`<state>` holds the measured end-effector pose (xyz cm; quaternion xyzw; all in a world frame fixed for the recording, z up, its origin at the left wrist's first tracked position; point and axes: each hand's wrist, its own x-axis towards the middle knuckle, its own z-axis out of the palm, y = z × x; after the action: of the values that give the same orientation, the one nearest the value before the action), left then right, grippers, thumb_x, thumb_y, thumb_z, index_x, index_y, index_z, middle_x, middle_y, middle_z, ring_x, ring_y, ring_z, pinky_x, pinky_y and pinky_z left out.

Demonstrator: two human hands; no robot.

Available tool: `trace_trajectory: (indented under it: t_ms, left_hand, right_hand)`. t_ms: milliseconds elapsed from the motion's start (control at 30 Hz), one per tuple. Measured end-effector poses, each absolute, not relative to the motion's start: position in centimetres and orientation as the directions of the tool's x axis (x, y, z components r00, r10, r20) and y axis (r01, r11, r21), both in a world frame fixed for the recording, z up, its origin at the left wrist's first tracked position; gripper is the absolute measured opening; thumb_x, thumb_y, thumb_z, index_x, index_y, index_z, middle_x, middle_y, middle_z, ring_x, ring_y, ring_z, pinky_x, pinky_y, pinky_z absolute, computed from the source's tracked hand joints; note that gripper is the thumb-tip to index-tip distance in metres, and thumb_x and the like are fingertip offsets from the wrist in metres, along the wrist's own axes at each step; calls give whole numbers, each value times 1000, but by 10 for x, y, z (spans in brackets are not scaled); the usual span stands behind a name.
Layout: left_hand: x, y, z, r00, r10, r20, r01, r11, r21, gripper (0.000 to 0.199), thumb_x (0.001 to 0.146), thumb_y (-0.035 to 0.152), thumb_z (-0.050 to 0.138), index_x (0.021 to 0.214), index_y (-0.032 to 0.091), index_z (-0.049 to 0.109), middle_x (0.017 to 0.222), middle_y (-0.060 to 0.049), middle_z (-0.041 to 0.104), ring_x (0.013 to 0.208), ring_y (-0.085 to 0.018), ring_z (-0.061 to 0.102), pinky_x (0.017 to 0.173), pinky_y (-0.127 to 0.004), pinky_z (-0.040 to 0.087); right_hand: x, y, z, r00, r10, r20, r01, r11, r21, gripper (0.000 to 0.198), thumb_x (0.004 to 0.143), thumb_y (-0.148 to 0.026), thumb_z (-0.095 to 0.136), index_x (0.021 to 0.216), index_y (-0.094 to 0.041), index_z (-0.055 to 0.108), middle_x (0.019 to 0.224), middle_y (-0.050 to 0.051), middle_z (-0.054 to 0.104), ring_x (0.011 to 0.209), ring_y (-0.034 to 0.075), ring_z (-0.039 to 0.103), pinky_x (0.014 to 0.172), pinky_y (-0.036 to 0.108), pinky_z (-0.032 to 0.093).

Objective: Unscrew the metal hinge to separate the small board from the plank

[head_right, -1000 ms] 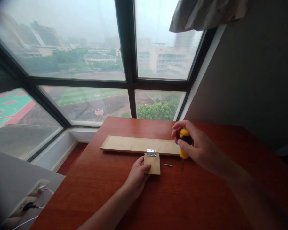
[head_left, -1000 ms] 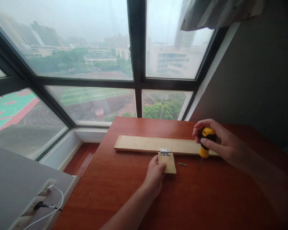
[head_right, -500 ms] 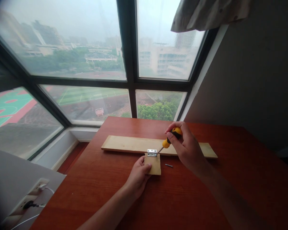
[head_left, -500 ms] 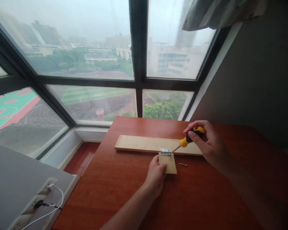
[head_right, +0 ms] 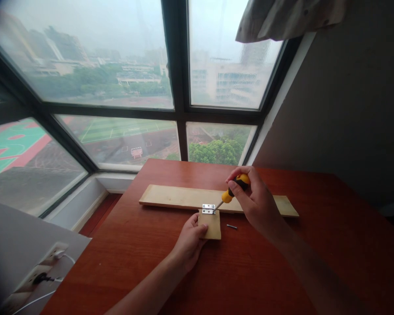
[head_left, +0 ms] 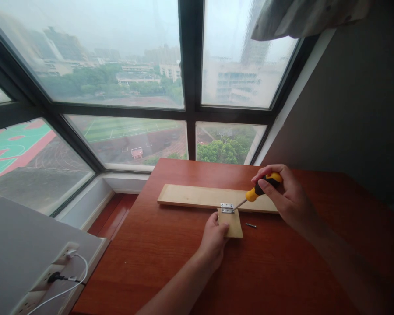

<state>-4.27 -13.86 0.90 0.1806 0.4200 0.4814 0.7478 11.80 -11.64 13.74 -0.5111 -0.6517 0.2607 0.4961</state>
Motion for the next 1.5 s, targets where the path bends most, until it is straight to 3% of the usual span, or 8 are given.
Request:
trace_trajectory:
  t_ms: [300,600,867,967,1033,1233,1333,1500]
  left_hand:
    - [-43,-139,10,181,874,-451,-579,466,670,37,63,6,60,99,14,60,96,-10,67,82,-19,64,72,-27,51]
    - [-43,-139,13,174,867,-466,-568,475,672,37,61,7,60,98,14,59,96,-10,67,82,-19,63,70,-28,51]
    - [-43,-137,11,182,867,-464,-577,476,664,39,59,7,61,98,14,59,96,-9,68,83,-20,64,71,-28,51]
    - [-43,-138,11,181,867,-464,-578,475,664,40,60,8,62,99,15,59,96,-9,68,83,-20,64,72,-28,51]
    - [-43,-138,11,179,869,-462,-581,472,663,40,59,8,62,98,14,59,95,-9,68,82,-20,64,71,-28,51]
    - [-43,-137,12,181,875,-450,-581,464,669,40,58,8,62,98,14,58,92,-9,69,79,-19,64,69,-28,51]
    - [-43,-137,12,177,873,-454,-574,467,673,40,59,8,62,98,14,58,91,-8,69,80,-19,64,69,-27,50]
    - [-44,-137,13,174,877,-449,-559,463,688,39,61,8,61,99,14,59,91,-9,69,81,-20,64,69,-27,51]
  right_hand:
    - [121,-117,135,31,922,386,422,338,-841,20,89,-40,57,102,-26,52,102,4,63,98,22,61,86,38,50]
    - [116,-120,137,16,911,412,524,343,-779,20,89,-40,56,102,-24,53,99,5,64,92,20,63,73,30,51]
    - [109,-120,141,-153,777,611,831,435,-346,19,89,-40,56,98,-23,55,93,3,67,80,18,65,72,29,48]
    - [106,-121,145,-182,773,608,933,331,-142,30,89,-46,53,106,-21,56,96,6,70,75,21,67,61,31,47]
    - [105,-122,150,-170,801,574,963,260,-78,33,89,-45,53,110,-21,57,97,5,70,69,21,67,56,31,45]
    - [108,-128,164,-245,883,399,892,367,-264,41,80,-23,56,121,-25,50,114,2,65,91,20,66,72,30,50]
    - [111,-131,167,-258,895,363,911,351,-218,39,81,-27,56,120,-27,50,117,2,64,93,21,66,70,33,50]
    - [111,-127,165,-211,892,399,949,285,-135,28,88,-41,52,110,-25,57,104,2,70,83,23,68,66,36,48]
